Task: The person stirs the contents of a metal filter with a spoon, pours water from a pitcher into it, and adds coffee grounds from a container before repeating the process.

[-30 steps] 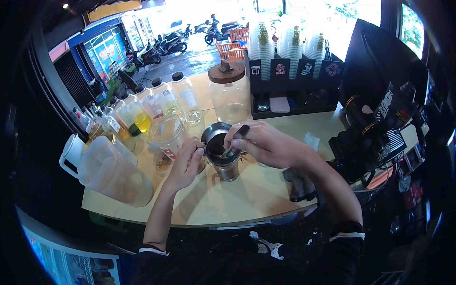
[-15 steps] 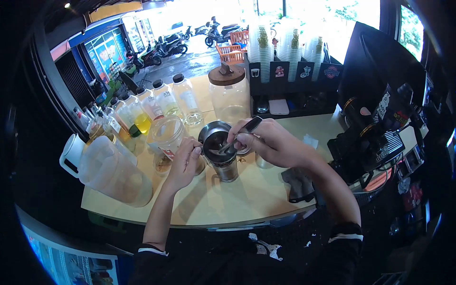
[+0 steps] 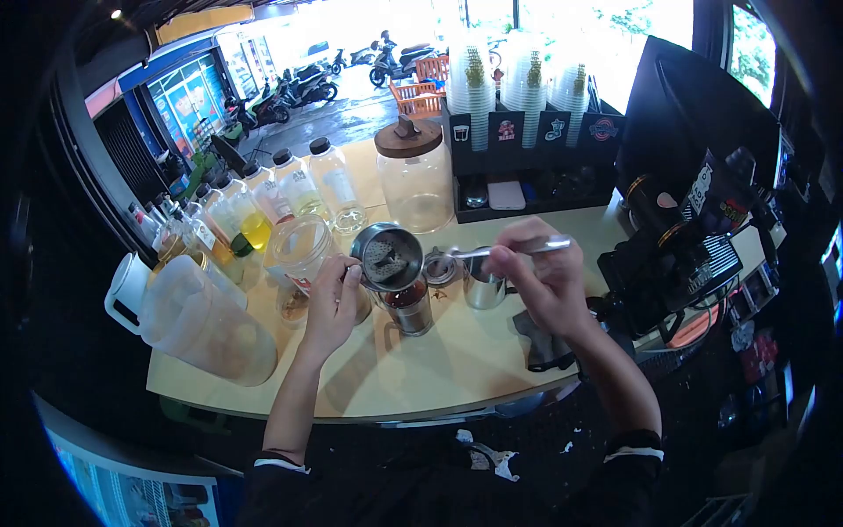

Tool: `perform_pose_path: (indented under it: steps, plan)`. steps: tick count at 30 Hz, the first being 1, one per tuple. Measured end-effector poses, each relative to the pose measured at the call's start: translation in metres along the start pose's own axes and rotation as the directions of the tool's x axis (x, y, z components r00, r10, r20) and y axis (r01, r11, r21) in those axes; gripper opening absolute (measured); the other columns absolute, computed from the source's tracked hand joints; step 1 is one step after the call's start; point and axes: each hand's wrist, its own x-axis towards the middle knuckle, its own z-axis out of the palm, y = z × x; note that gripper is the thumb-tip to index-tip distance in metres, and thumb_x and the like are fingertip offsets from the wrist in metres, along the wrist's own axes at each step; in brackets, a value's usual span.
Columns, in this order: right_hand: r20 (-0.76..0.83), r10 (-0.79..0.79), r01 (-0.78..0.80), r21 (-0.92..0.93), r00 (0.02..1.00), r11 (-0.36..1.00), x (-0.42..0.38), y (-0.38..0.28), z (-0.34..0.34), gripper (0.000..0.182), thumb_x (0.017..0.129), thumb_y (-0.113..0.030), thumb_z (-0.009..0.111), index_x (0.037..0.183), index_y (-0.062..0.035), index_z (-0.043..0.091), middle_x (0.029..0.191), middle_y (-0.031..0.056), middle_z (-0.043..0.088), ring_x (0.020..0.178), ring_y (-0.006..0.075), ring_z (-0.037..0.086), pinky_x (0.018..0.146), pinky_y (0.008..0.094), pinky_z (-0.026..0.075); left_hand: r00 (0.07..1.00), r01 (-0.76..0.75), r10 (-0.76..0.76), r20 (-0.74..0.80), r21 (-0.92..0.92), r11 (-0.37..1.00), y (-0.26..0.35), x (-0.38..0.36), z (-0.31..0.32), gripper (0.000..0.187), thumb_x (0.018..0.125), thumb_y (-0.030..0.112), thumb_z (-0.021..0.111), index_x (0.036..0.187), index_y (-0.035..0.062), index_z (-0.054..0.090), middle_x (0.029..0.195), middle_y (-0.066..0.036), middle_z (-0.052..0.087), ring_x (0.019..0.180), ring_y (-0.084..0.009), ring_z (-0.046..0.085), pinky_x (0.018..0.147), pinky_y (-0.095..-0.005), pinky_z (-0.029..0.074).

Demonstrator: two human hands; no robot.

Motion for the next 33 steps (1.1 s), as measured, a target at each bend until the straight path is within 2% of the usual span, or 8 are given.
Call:
perform_pose_path:
  steps: [3, 9, 13, 15, 20, 28, 32, 33]
  plan:
    - [-0.089, -0.015, 0.008, -0.078, 0.996, 0.997, -0.016, 0.000, 0.002, 0.014, 0.092, -0.011, 0.062, 0.090, 0.0020, 0.063, 0.076, 0.0069, 0.064, 0.070, 0.0090, 0.060, 0.065, 0.0242, 0.048, 0.999, 0.018, -0.017, -0.048, 0.034, 0.999, 0.003, -0.004, 0.002, 0.017, 0.094, 0.012, 0.049, 0.088, -0.0019, 0.057, 0.075, -0.013, 0.053, 0.072, -0.0268, 0.048, 0.067, -0.0368, 0.039]
    - [0.082, 0.132, -0.085, -0.427, 0.988, 0.900, -0.061, 0.047, 0.015, 0.017, 0.084, -0.008, 0.069, 0.100, -0.0018, 0.068, 0.082, 0.0124, 0.067, 0.074, 0.0206, 0.066, 0.069, 0.0312, 0.051, 0.987, 0.091, -0.093, -0.132, -0.028, 0.995, 0.002, -0.015, 0.004, 0.017, 0.094, 0.011, 0.051, 0.088, -0.0027, 0.058, 0.073, -0.011, 0.056, 0.068, -0.0227, 0.052, 0.063, -0.0338, 0.042]
    - [0.141, 0.067, 0.009, -0.477, 0.988, 0.879, -0.087, 0.087, 0.028, 0.023, 0.082, -0.006, 0.069, 0.105, -0.0025, 0.066, 0.083, 0.0130, 0.066, 0.076, 0.0272, 0.064, 0.072, 0.0354, 0.051, 0.976, 0.141, -0.173, -0.133, -0.219, 0.965, -0.010, -0.022, 0.010, 0.020, 0.097, 0.014, 0.050, 0.091, -0.0027, 0.059, 0.075, -0.006, 0.058, 0.063, -0.0129, 0.050, 0.059, -0.0281, 0.041]
    - [0.239, 0.160, -0.022, -0.494, 0.958, 0.869, -0.095, 0.098, 0.030, 0.034, 0.079, -0.002, 0.066, 0.113, -0.0043, 0.063, 0.087, 0.0127, 0.065, 0.082, 0.0300, 0.062, 0.075, 0.0374, 0.051, 0.967, 0.178, -0.225, -0.118, -0.315, 0.932, -0.010, -0.025, 0.010, 0.021, 0.098, 0.016, 0.050, 0.092, -0.0026, 0.059, 0.075, -0.004, 0.058, 0.062, -0.0096, 0.048, 0.057, -0.0261, 0.039]
    - [0.331, 0.119, 0.074, -0.517, 0.936, 0.853, -0.109, 0.115, 0.035, 0.043, 0.073, 0.004, 0.060, 0.116, -0.0038, 0.060, 0.097, 0.0131, 0.064, 0.087, 0.0297, 0.061, 0.080, 0.0375, 0.050, 0.958, 0.225, -0.270, -0.101, -0.324, 0.919, -0.005, -0.026, 0.009, 0.022, 0.098, 0.017, 0.049, 0.092, -0.0020, 0.059, 0.072, 0.000, 0.055, 0.060, -0.0044, 0.041, 0.053, -0.0220, 0.033]
    - [0.439, 0.134, 0.205, -0.639, 0.888, 0.741, -0.116, 0.119, 0.036, 0.033, 0.078, -0.002, 0.054, 0.110, -0.0054, 0.062, 0.103, 0.0101, 0.065, 0.098, 0.0255, 0.059, 0.088, 0.0371, 0.046, 0.956, 0.231, -0.278, -0.091, -0.344, 0.910, -0.003, -0.028, 0.009, 0.023, 0.099, 0.018, 0.048, 0.091, -0.0020, 0.058, 0.071, 0.000, 0.054, 0.062, -0.0044, 0.041, 0.055, -0.0220, 0.033]
    - [0.412, 0.087, 0.222, -0.643, 0.907, 0.733, -0.105, 0.115, 0.023, 0.030, 0.079, -0.003, 0.056, 0.108, -0.0045, 0.062, 0.102, 0.0114, 0.065, 0.097, 0.0275, 0.059, 0.089, 0.0384, 0.045, 0.963, 0.207, -0.253, -0.095, -0.339, 0.918, -0.005, -0.027, 0.010, 0.024, 0.100, 0.018, 0.047, 0.092, -0.0018, 0.058, 0.073, 0.001, 0.054, 0.066, -0.0038, 0.041, 0.059, -0.0208, 0.034]
    - [0.263, -0.016, 0.197, -0.679, 0.965, 0.708, -0.100, 0.114, 0.017, 0.028, 0.080, -0.003, 0.056, 0.108, -0.0038, 0.061, 0.101, 0.0121, 0.064, 0.096, 0.0291, 0.059, 0.088, 0.0397, 0.045, 0.963, 0.205, -0.250, -0.095, -0.341, 0.918, -0.007, -0.027, 0.010, 0.024, 0.100, 0.018, 0.047, 0.092, -0.0018, 0.058, 0.073, 0.001, 0.054, 0.066, -0.0038, 0.041, 0.059, -0.0208, 0.034]
